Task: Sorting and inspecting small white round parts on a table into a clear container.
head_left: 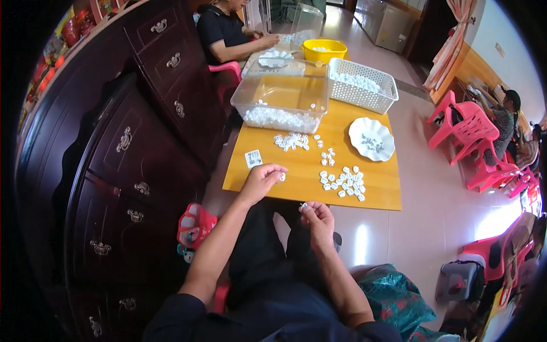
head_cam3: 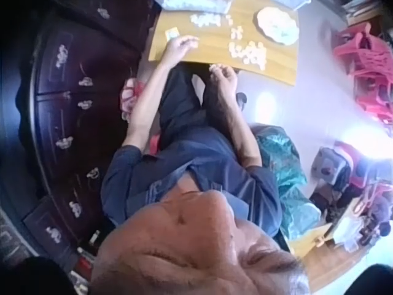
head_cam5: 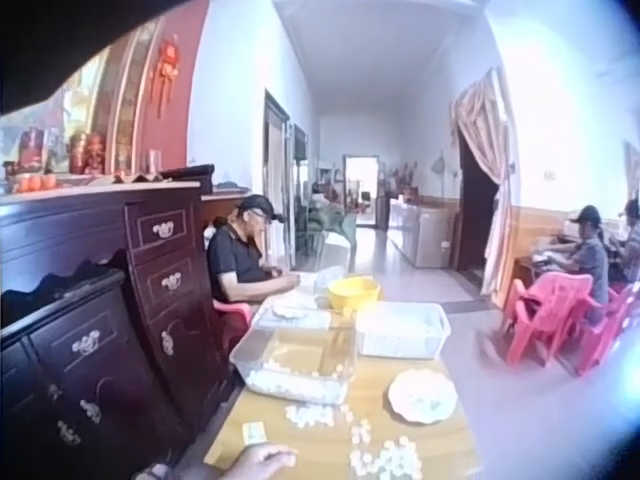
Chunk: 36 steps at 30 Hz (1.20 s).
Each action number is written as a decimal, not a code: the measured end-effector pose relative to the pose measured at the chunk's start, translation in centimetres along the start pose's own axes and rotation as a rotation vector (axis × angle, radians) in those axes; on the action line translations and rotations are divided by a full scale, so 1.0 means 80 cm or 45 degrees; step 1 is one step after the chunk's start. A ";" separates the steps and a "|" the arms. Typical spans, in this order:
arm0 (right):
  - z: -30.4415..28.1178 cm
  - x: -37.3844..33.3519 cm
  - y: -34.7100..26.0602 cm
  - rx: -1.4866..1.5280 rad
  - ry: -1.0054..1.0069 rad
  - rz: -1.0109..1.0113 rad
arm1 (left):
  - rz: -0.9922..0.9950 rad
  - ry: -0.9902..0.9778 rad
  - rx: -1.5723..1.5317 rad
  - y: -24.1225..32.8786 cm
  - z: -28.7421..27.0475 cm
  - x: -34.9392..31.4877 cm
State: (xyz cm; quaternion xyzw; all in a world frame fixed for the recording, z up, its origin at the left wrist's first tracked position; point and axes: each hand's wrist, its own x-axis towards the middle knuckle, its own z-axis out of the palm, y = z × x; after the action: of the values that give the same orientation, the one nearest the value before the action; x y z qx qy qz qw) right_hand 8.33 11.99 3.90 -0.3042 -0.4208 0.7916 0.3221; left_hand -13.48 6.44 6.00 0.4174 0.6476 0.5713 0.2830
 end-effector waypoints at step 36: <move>-0.021 0.012 0.009 0.761 0.068 0.529 | 0.392 -0.397 0.226 0.036 0.091 -0.124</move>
State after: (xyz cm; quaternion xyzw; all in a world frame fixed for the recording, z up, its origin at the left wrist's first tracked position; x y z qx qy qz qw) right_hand 8.85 13.24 2.30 -0.2962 -0.0915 0.9200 0.2398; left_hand -1.84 1.53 6.38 0.6177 0.5724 0.4772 0.2513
